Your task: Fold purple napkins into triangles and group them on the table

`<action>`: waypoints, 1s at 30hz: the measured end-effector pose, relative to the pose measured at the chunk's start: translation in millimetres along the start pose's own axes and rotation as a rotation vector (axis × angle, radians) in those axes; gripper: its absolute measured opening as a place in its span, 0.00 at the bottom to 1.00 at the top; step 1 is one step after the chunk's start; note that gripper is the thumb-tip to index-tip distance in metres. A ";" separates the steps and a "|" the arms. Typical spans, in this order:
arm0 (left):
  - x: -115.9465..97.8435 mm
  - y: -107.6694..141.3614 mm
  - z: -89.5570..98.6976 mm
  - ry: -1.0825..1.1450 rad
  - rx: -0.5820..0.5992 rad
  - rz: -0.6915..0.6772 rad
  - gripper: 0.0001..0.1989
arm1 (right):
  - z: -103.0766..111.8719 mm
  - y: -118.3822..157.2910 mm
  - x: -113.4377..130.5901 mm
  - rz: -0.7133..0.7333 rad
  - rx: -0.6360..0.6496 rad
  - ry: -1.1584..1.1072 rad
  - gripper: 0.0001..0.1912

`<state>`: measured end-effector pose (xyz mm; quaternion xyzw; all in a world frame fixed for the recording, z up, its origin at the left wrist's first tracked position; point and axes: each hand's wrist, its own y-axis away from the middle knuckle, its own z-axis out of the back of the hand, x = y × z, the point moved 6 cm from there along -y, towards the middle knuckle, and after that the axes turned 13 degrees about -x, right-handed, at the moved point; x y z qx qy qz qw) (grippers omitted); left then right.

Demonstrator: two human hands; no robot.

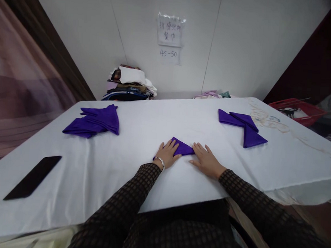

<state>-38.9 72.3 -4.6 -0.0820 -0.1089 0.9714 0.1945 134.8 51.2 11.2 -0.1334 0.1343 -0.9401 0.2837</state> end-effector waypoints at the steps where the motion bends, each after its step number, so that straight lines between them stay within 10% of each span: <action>1: -0.1 0.0 0.3 -0.001 -0.003 -0.002 0.31 | 1.9 -6.6 9.8 0.022 -0.018 -0.015 0.39; 8: -0.7 1.9 -1.1 -0.029 0.057 -0.038 0.29 | -17.7 -65.0 77.2 0.177 -0.005 -0.188 0.43; 19: 6.3 7.5 2.3 0.077 0.014 0.007 0.33 | -46.4 -61.9 37.2 0.122 0.068 -0.165 0.42; 30: 74.3 99.3 33.4 0.052 -0.152 0.314 0.20 | -46.3 -59.7 40.5 0.165 0.064 -0.105 0.43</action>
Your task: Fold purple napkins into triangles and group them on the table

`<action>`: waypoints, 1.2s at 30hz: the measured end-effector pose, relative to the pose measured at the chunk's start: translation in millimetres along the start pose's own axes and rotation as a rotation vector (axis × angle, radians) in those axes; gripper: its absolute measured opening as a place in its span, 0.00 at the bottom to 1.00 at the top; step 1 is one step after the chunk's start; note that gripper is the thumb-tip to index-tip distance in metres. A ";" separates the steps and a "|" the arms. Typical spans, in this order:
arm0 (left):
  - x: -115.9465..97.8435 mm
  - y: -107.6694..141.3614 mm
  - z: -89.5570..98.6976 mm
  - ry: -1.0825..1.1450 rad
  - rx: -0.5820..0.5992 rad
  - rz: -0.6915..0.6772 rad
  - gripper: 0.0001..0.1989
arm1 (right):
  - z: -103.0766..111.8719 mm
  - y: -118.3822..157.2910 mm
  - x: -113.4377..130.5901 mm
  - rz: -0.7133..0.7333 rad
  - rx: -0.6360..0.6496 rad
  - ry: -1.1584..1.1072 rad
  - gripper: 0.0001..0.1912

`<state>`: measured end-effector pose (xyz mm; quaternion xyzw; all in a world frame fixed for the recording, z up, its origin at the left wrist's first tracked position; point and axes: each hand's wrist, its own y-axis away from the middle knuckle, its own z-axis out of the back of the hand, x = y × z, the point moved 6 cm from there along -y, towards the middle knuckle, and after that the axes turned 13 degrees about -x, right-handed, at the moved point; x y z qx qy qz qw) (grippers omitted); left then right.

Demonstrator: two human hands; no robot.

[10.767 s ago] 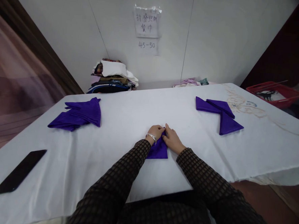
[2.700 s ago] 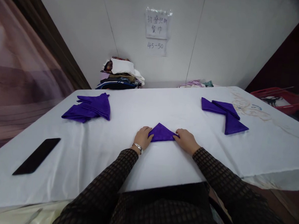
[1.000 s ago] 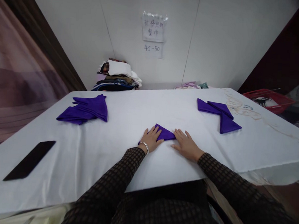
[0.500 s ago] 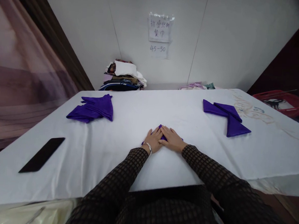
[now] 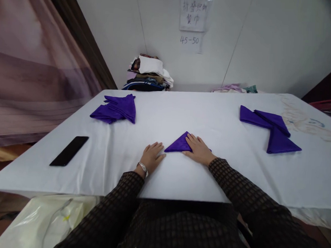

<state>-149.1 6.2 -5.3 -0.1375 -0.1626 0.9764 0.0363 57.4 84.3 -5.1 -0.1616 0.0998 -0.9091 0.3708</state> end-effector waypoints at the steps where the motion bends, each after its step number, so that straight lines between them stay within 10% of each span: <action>1: -0.4 1.0 2.8 0.014 -0.039 0.015 0.19 | -0.2 0.2 -0.2 0.000 0.001 0.002 0.43; 16: -21.6 -19.6 4.8 0.099 -0.093 0.163 0.08 | -3.3 0.6 -3.0 -0.006 0.016 0.016 0.44; 36: -23.3 -13.1 3.7 -0.073 -0.100 -0.289 0.09 | -4.0 0.3 -3.4 0.037 0.013 0.039 0.38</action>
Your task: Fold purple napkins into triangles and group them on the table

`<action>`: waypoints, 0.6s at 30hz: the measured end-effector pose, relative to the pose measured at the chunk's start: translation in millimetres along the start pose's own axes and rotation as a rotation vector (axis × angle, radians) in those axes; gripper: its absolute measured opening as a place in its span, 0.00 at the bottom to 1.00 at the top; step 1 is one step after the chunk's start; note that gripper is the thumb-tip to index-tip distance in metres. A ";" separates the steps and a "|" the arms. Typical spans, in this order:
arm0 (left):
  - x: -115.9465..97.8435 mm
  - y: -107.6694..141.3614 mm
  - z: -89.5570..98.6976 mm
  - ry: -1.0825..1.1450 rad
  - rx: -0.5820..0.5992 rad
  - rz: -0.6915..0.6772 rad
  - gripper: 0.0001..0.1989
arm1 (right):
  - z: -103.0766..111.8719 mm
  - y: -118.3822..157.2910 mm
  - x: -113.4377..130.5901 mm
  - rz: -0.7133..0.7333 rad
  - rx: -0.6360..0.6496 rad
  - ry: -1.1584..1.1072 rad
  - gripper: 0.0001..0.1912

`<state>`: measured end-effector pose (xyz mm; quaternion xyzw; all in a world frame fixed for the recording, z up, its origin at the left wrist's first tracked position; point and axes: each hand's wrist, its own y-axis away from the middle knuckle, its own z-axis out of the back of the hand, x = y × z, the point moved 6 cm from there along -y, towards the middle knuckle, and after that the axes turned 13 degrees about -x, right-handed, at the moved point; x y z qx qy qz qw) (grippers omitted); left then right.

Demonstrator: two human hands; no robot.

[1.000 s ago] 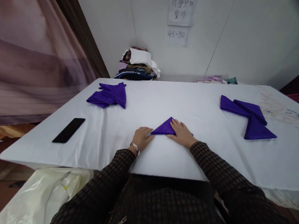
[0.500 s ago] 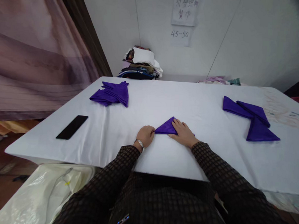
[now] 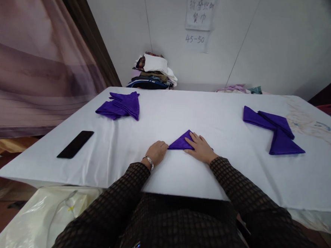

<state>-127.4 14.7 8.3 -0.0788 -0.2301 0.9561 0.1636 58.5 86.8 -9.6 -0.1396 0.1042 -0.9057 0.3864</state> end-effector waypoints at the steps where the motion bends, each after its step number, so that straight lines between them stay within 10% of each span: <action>1: 4.1 2.2 2.2 0.005 -0.010 0.017 0.09 | -0.2 0.1 -0.1 0.002 -0.001 -0.003 0.37; 8: 10.2 -4.4 20.4 0.150 -0.190 0.193 0.11 | -1.0 0.2 0.1 0.009 -0.004 -0.024 0.36; 13: -40.1 -21.4 -5.0 0.189 0.078 -0.064 0.30 | 0.4 0.0 1.3 0.011 -0.007 -0.014 0.35; 18: -43.6 -6.8 -20.4 0.144 0.268 -0.071 0.36 | 2.0 0.2 2.4 0.018 -0.006 -0.012 0.36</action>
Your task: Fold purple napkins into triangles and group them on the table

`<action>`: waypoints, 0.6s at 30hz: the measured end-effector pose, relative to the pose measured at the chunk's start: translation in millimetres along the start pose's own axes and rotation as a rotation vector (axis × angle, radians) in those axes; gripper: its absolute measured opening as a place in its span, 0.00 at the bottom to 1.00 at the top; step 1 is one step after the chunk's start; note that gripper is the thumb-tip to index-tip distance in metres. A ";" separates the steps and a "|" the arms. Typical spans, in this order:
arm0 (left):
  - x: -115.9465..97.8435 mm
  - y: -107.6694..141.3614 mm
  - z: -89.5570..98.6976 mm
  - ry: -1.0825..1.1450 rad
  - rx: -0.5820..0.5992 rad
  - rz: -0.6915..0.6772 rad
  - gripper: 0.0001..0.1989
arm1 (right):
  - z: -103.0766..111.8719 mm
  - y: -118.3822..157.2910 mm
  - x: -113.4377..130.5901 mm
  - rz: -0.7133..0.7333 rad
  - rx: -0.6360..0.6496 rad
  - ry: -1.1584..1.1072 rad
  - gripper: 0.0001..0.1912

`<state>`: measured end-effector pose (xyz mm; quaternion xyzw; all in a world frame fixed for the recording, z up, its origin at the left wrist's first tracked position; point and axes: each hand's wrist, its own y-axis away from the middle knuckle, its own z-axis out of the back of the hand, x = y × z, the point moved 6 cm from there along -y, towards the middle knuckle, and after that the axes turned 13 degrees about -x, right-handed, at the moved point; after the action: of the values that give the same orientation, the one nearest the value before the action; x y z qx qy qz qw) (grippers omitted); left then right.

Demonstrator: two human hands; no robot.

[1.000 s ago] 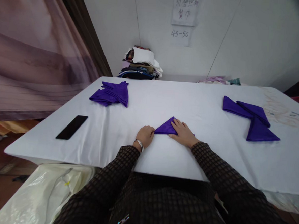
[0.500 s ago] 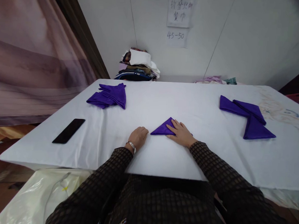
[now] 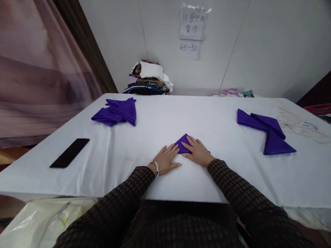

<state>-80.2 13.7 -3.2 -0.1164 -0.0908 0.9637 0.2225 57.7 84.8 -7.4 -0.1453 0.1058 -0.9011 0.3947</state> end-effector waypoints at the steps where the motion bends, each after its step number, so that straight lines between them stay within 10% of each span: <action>1: 3.2 4.3 0.3 -0.005 0.007 0.010 0.36 | 0.4 0.1 0.1 -0.001 -0.001 0.001 0.36; 8: 21.3 14.2 20.9 -0.046 -0.061 0.109 0.26 | 3.5 -0.3 2.8 -0.008 -0.008 0.003 0.36; 18: -14.5 -68.0 0.0 0.054 -0.105 0.071 0.34 | 5.4 -0.7 4.8 -0.014 0.002 -0.043 0.34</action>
<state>-39.8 67.3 14.9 -0.1569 -0.1310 0.9614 0.1841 56.0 81.3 -1.3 -0.1649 0.0956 -0.9006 0.3906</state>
